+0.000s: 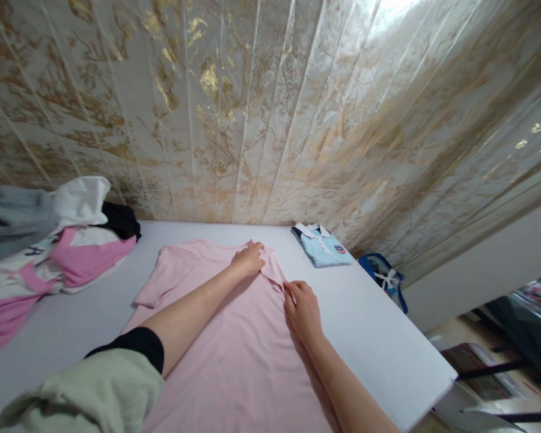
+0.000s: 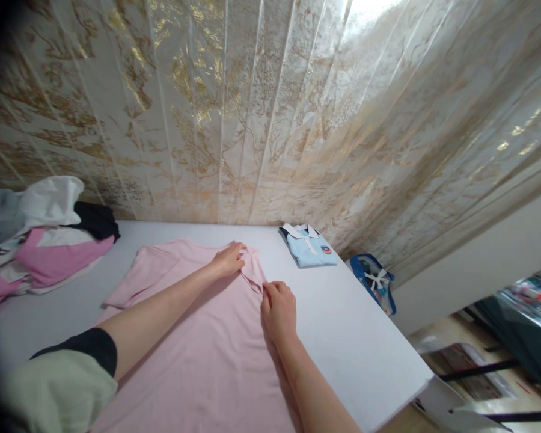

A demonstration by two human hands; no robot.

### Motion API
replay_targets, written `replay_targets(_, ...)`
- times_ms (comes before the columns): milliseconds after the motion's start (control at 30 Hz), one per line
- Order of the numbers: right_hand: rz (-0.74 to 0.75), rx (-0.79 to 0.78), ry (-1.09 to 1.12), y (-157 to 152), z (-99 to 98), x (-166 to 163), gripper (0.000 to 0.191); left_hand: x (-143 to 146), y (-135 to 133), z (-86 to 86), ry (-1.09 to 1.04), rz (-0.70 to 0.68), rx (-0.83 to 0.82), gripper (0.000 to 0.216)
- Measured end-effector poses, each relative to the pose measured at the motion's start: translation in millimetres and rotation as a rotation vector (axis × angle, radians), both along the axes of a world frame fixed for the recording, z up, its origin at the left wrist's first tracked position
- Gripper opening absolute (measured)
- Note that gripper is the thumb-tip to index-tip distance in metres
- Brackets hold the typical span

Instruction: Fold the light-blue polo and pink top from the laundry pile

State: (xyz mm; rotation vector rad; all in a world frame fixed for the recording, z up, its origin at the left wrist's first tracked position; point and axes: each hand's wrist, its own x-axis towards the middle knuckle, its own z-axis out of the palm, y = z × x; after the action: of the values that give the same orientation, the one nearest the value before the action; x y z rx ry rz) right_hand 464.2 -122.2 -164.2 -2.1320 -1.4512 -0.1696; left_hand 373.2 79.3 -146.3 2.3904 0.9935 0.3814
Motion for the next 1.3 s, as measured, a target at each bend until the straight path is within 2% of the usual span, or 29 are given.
replay_targets(100,-0.003,-0.008,0.004,-1,0.8,-1,0.029,-13,-5,-1.2,-0.022,-0.096,0.034,0.048)
replay_targets(200,-0.013,-0.019,-0.001,-1,2.2,-3,0.027,-19,-8,-6.1,-0.111,-0.172,0.109,0.034)
replay_targets(300,-0.02,-0.023,0.003,-1,2.7,-4,0.027,-19,-6,-12.2,-0.216,-0.188,0.16,0.024)
replay_targets(433,-0.013,-0.013,0.004,-1,1.1,-3,0.028,-22,0,-16.4,-0.242,-0.183,0.157,0.025)
replay_targets(533,-0.013,0.002,0.006,-1,0.7,-2,0.025,-27,0,-14.5,-0.213,-0.19,0.171,0.024)
replay_targets(700,-0.009,0.013,0.04,-1,2.7,-1,0.019,-25,-17,-1.7,-0.212,-0.093,0.253,0.026)
replay_targets(800,0.005,0.031,0.053,-1,2.6,-1,0.02,-13,-33,1.9,-0.218,-0.186,0.267,0.033)
replay_targets(900,0.021,0.052,0.061,-1,0.2,1,0.022,-1,-47,-6.5,-0.129,-0.244,0.242,0.035)
replay_targets(1067,0.022,0.093,0.065,-2,-3.0,1,0.026,5,-57,-26.6,0.03,-0.201,0.202,0.06)
replay_targets(1200,0.097,0.014,0.006,0,-1.1,-3,0.032,2,-55,-26.1,0.033,-0.215,0.215,0.057)
replay_targets(1300,0.084,-0.071,-0.034,0,-0.8,-4,0.035,-6,-50,-23.5,0.002,-0.174,0.216,0.047)
